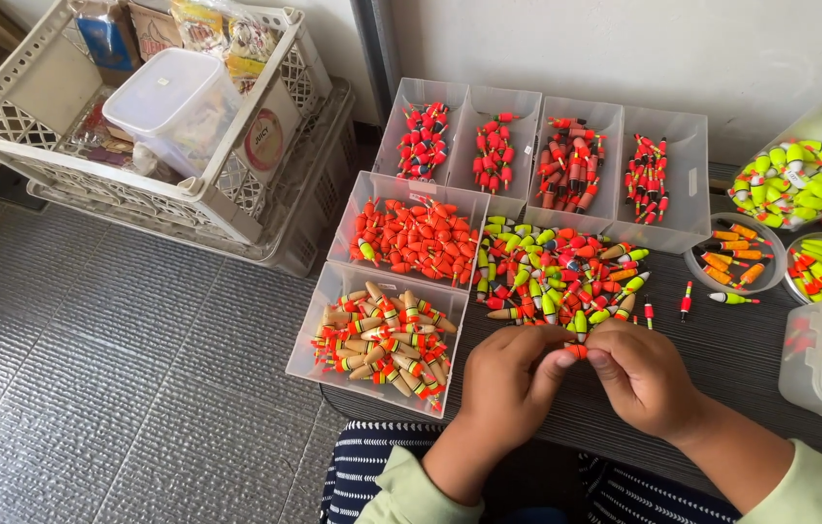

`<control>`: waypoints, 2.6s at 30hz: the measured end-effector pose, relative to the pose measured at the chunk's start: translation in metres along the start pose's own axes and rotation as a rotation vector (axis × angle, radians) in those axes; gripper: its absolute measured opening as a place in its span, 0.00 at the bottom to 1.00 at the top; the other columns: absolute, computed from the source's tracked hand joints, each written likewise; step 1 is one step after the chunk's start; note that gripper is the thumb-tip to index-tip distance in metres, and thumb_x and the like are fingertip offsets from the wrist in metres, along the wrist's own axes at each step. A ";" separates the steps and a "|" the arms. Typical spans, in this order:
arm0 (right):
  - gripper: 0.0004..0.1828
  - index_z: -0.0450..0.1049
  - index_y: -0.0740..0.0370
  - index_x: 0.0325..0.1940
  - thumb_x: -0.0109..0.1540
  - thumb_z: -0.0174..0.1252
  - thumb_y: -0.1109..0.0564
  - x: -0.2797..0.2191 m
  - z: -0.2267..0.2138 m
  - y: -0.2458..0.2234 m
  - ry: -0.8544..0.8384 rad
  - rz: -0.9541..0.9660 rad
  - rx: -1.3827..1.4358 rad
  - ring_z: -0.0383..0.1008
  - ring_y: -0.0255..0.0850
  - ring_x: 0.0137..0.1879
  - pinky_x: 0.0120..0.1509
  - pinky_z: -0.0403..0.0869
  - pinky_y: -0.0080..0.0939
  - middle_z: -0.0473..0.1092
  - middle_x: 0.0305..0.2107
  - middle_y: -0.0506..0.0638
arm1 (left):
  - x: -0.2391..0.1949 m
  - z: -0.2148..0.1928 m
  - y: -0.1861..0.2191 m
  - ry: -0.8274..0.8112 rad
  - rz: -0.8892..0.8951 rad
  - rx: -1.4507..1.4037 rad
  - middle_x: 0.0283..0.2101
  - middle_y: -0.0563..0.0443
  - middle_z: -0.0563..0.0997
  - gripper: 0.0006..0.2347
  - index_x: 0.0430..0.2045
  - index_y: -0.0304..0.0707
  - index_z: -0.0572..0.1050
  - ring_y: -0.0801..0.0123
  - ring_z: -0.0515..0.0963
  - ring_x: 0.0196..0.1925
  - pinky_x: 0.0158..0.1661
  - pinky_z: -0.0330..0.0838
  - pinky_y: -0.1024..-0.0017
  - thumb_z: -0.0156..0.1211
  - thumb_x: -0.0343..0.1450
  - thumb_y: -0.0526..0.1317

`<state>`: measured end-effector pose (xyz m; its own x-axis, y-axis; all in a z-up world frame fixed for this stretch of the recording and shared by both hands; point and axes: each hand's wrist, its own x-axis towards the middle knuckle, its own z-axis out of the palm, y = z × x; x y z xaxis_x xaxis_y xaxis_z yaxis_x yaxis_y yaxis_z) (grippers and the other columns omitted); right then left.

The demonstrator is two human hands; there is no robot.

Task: The person sits on the floor and assembles small fishing lures by hand, picking up components from a table and placing them into clear plastic containers. They also pour additional lures from a pink basket onto the table to continue the assembly process.

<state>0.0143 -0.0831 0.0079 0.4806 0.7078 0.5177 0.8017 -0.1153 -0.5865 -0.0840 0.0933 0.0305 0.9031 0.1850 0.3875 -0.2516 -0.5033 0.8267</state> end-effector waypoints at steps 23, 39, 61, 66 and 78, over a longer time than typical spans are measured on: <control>0.16 0.68 0.59 0.29 0.69 0.43 0.53 0.002 -0.002 -0.003 -0.050 0.255 0.058 0.62 0.35 0.26 0.32 0.64 0.36 0.64 0.20 0.44 | 0.001 0.011 -0.008 0.054 0.147 0.104 0.33 0.48 0.78 0.04 0.38 0.39 0.76 0.52 0.77 0.33 0.29 0.68 0.59 0.60 0.73 0.38; 0.21 0.63 0.59 0.27 0.71 0.44 0.48 0.076 -0.005 -0.030 -0.147 0.510 -0.062 0.58 0.33 0.29 0.36 0.62 0.38 0.60 0.19 0.43 | -0.005 0.007 -0.017 0.110 -0.245 -0.092 0.31 0.51 0.80 0.17 0.49 0.37 0.68 0.52 0.81 0.31 0.31 0.70 0.55 0.52 0.74 0.51; 0.12 0.77 0.50 0.45 0.61 0.60 0.45 0.055 0.042 -0.007 -0.094 0.464 -0.623 0.77 0.47 0.43 0.37 0.75 0.53 0.75 0.39 0.44 | -0.004 -0.010 0.002 0.185 0.200 -0.067 0.26 0.46 0.72 0.05 0.31 0.36 0.73 0.54 0.73 0.27 0.30 0.65 0.60 0.51 0.73 0.37; 0.07 0.77 0.62 0.44 0.62 0.61 0.62 0.054 0.016 -0.031 0.119 0.173 -0.109 0.81 0.42 0.41 0.45 0.78 0.39 0.78 0.36 0.51 | 0.003 -0.003 0.003 0.197 -0.031 -0.028 0.42 0.43 0.74 0.12 0.48 0.32 0.69 0.60 0.75 0.34 0.36 0.71 0.64 0.48 0.75 0.41; 0.07 0.64 0.60 0.40 0.70 0.44 0.58 0.036 -0.003 -0.029 0.025 -0.115 0.000 0.60 0.48 0.28 0.35 0.63 0.47 0.60 0.23 0.50 | -0.007 0.012 -0.022 0.045 -0.146 0.015 0.30 0.53 0.83 0.12 0.33 0.41 0.77 0.64 0.80 0.30 0.32 0.70 0.67 0.46 0.75 0.46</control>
<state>0.0101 -0.0564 0.0455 0.3942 0.6987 0.5970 0.8521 -0.0345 -0.5222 -0.0806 0.0928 0.0050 0.9130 0.2952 0.2817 -0.1129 -0.4807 0.8696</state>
